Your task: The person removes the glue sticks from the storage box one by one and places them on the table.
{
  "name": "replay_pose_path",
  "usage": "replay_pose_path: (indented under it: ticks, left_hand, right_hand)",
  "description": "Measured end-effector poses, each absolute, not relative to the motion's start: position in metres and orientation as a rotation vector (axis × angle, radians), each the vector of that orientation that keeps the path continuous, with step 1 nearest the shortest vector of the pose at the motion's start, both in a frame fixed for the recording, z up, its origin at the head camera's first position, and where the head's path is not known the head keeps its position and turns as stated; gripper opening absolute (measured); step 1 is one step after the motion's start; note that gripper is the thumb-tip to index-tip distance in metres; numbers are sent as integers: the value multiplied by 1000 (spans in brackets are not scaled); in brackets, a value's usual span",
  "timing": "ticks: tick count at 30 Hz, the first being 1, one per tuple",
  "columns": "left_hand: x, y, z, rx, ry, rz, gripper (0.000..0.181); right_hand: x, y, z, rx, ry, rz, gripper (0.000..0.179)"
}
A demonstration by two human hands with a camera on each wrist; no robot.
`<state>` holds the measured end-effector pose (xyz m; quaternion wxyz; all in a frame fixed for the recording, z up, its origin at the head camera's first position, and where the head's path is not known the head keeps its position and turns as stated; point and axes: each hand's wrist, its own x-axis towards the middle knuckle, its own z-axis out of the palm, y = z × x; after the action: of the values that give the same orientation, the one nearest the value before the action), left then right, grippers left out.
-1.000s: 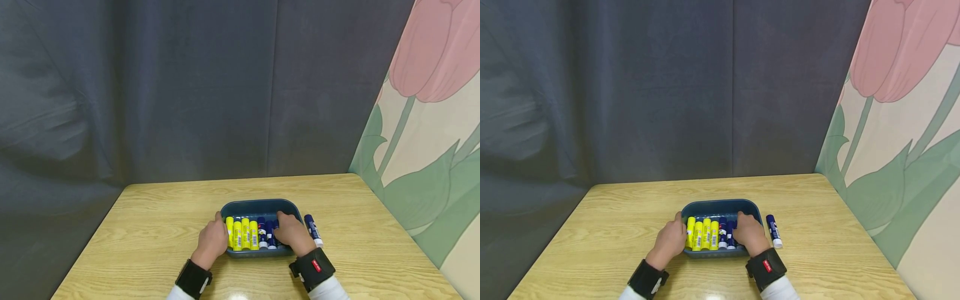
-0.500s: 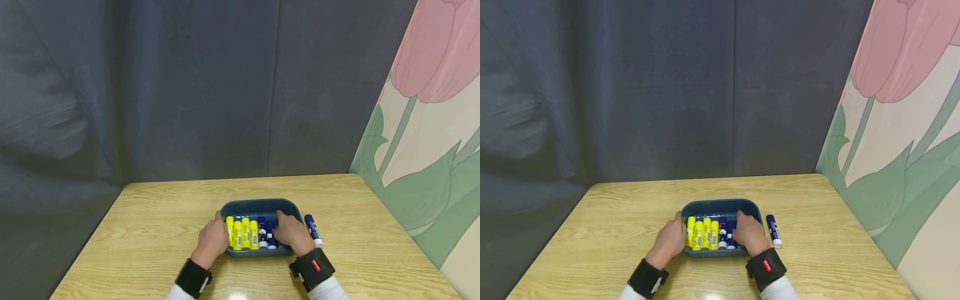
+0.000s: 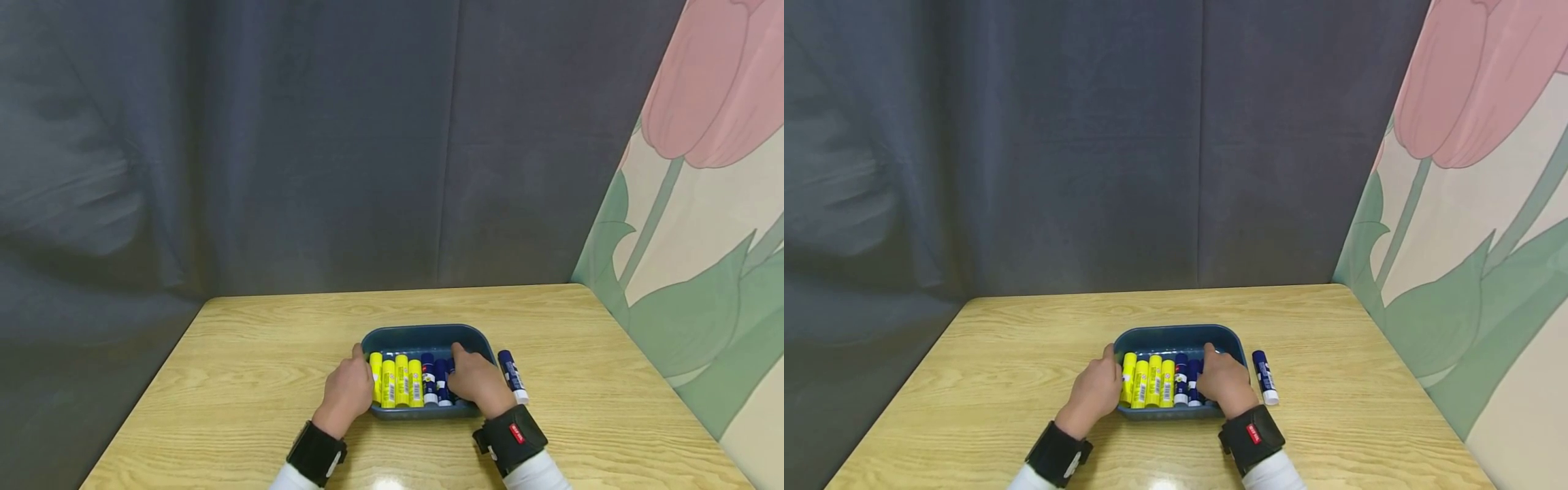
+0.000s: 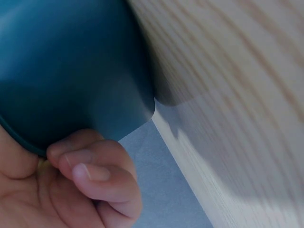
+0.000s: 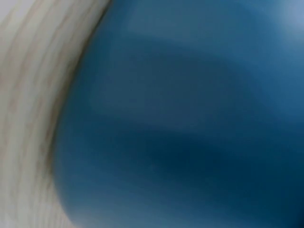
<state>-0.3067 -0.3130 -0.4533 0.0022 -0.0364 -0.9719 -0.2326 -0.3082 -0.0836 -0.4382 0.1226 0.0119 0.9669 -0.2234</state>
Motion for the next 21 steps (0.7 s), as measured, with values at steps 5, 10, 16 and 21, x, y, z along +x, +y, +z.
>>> replay_pose_path:
  ticks: [5, 10, 16, 21]
  left_hand:
    - [-306, -313, -453, -123, -3039, -737, 48]
    - [-306, -313, -454, -119, -3045, -734, 48]
    - [-306, -314, -453, -120, -3050, -727, 48]
    - [-307, -314, -453, -127, -3048, -727, 48]
  right_hand:
    - [-308, -84, -439, 45, 2816, -656, 65]
    - [-308, -84, -438, 55, 2808, -655, 65]
    - [-308, -85, -439, 67, 2802, -647, 65]
    - [-308, -85, -439, 75, 2804, -644, 65]
